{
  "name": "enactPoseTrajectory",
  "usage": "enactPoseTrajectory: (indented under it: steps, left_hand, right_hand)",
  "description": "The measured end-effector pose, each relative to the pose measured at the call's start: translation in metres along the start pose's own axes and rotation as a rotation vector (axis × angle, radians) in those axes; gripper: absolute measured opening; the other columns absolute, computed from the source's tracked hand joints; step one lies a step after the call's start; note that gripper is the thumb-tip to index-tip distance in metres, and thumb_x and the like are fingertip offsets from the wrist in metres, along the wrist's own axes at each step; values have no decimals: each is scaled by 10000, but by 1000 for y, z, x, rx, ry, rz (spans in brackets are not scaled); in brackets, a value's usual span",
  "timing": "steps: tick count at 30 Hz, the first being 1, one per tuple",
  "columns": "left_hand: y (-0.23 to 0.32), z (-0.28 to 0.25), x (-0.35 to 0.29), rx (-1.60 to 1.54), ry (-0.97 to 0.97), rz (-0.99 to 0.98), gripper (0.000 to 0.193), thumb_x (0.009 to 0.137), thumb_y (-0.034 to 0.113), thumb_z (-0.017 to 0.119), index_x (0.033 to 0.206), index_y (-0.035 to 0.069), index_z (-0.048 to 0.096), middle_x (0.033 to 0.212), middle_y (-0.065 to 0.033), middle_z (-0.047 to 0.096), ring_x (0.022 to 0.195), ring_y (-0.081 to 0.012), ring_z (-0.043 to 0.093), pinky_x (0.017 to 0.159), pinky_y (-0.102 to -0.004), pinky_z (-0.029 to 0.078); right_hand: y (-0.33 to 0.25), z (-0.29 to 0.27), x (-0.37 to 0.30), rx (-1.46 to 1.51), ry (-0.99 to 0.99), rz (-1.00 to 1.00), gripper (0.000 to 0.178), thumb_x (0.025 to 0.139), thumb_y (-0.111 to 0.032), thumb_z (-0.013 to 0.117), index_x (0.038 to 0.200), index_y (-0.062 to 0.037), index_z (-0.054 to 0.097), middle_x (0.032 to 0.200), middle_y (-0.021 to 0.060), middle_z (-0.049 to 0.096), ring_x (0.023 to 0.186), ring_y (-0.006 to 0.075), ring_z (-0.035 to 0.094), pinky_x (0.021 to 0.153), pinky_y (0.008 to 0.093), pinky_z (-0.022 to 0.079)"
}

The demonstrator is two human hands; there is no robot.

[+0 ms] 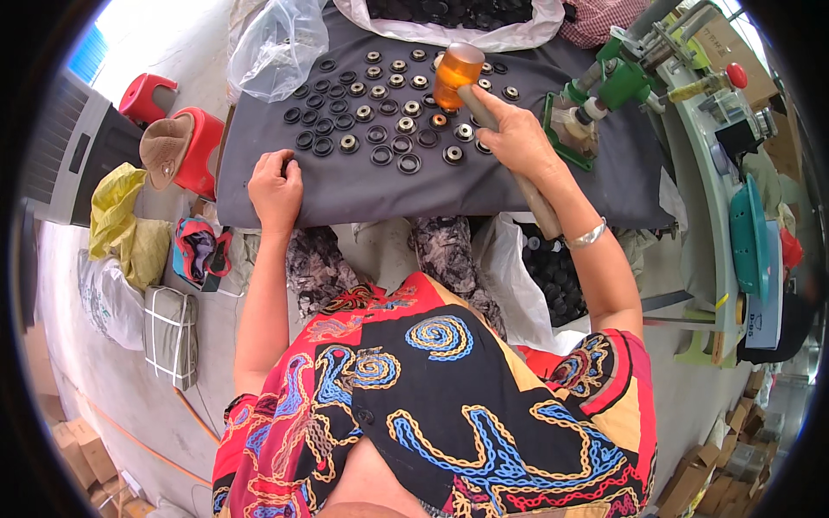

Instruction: The person assembles small metal rings onto black plastic bases by securing them with a rubber mallet.

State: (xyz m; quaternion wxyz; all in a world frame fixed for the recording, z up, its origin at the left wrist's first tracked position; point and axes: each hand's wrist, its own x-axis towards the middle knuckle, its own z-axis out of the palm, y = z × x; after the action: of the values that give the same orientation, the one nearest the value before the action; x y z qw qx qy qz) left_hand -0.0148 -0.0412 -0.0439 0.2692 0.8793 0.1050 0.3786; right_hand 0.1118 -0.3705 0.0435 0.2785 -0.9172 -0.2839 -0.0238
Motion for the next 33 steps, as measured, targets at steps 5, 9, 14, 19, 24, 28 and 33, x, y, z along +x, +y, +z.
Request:
enactPoseTrajectory:
  steps: [5, 9, 14, 19, 24, 28, 33]
  left_hand:
    - [-3, -2, -2, 20, 16, 15, 106, 743, 47, 606, 842, 40, 643, 815, -97, 624, 777, -289, 601, 701, -384, 481]
    - [-2, 1, 0, 11, 3, -15, 104, 747, 49, 606, 844, 43, 643, 812, -98, 623, 775, -290, 601, 698, -386, 480]
    - [-1, -1, 2, 3, 14, 4, 105, 746, 51, 604, 844, 44, 641, 816, -96, 623, 778, -291, 602, 697, -387, 482]
    - [-5, -2, -1, 40, 46, 30, 104, 747, 52, 607, 846, 45, 638, 824, -93, 625, 784, -291, 600, 697, -388, 483]
    - [0, 1, 2, 28, 12, 21, 110, 742, 55, 612, 849, 50, 639, 828, -92, 626, 792, -289, 600, 697, -386, 484]
    - [-6, -4, -3, 30, 29, 0, 112, 739, 54, 614, 846, 56, 642, 824, -89, 625, 794, -285, 600, 699, -385, 485]
    - [0, -1, 1, -10, 27, 0, 102, 740, 54, 611, 837, 48, 641, 824, -88, 627, 794, -285, 600, 705, -390, 487]
  right_hand:
    - [-32, 8, 9, 72, 34, -113, 651, 760, -84, 624, 1380, -151, 438, 1157, 193, 610, 1009, 279, 617, 879, 350, 470]
    - [-34, 18, 16, -43, -111, 2, 644, 751, -120, 617, 1370, -172, 448, 1026, 222, 647, 929, 338, 644, 834, 390, 504]
    - [-23, 19, 15, 151, -47, -75, 671, 767, -66, 624, 1398, -174, 423, 1168, 181, 626, 1004, 240, 643, 885, 315, 471]
    - [-32, 27, 13, -40, -93, -26, 642, 763, -150, 597, 1383, -162, 431, 1008, 216, 651, 917, 348, 641, 825, 392, 498]
    - [-36, 22, 22, 57, 62, -224, 640, 761, -141, 599, 1380, -160, 436, 1015, 216, 650, 904, 341, 647, 818, 387, 500]
    - [-89, 17, 28, 134, -111, -69, 632, 766, -121, 609, 1374, -151, 438, 1076, 208, 638, 933, 347, 642, 822, 382, 508]
    - [-75, 51, 32, -102, -189, -96, 679, 771, -116, 628, 1406, -209, 406, 1059, 180, 662, 836, 291, 670, 784, 369, 517]
